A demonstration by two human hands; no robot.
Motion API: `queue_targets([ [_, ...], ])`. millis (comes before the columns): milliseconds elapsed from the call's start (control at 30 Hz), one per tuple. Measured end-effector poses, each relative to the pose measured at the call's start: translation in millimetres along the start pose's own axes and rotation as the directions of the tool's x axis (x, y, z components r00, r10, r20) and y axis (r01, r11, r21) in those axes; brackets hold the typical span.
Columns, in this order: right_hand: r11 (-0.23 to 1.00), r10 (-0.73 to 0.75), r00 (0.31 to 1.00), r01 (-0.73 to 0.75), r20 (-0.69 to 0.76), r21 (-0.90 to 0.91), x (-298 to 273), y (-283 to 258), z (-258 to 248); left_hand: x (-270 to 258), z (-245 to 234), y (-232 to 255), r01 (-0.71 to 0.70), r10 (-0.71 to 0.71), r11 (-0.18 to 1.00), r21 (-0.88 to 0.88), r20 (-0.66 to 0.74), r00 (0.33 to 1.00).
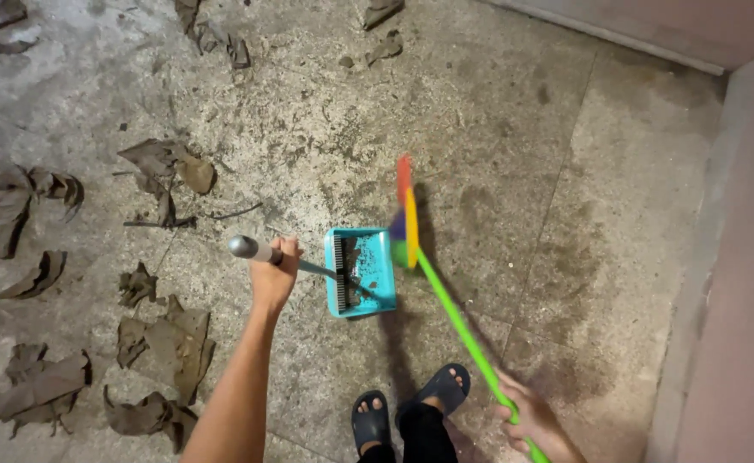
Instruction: Sweeping dry leaves and dirt from a concrete floor into a dustpan and emptying it into a collection bag.
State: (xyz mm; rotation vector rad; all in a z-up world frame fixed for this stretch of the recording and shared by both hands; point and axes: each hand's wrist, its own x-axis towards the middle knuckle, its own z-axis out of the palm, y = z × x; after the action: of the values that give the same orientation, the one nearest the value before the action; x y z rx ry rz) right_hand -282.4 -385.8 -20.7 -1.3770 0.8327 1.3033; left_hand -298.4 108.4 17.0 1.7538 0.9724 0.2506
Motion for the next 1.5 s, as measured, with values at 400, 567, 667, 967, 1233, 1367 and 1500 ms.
queue_targets([
  [400,0.806,-0.372,0.834,0.072,-0.407,-0.588,99.8,-36.9,-18.3,0.2,4.3,6.3,0.077,-0.078,0.997,0.017,0.01,0.997],
  [567,0.99,-0.071,0.987,0.052,-0.145,-0.134,98.2,11.0,-42.0,-4.5,7.1,4.9,0.043,-0.043,0.999,0.007,-0.009,0.999],
  [667,0.996,0.064,0.992,-0.069,0.105,0.054,40.2,-3.0,-28.9,-5.1,3.5,13.0,0.037,-0.037,0.999,-0.006,-0.037,0.999],
  [967,0.783,-0.393,0.917,0.289,-0.077,-0.551,-4.6,-47.6,32.4,-25.8,-82.7,-18.5,0.114,-0.098,0.988,0.104,-0.154,0.983],
  [1233,0.404,-0.515,0.847,0.102,-0.134,-0.909,117.7,-20.1,72.0,-50.2,-208.7,-123.2,-0.01,-0.085,0.963,-0.269,-0.341,0.936],
  [1367,0.88,-0.065,0.99,-0.001,-0.124,-0.475,60.7,2.8,145.3,-67.0,-220.3,-136.5,0.221,-0.237,0.971,-0.096,-0.538,0.809],
  [1500,0.93,0.039,0.98,0.036,0.194,-0.365,41.3,3.8,146.5,-69.1,-222.0,-104.5,0.327,-0.283,0.945,-0.004,-0.512,0.811],
])
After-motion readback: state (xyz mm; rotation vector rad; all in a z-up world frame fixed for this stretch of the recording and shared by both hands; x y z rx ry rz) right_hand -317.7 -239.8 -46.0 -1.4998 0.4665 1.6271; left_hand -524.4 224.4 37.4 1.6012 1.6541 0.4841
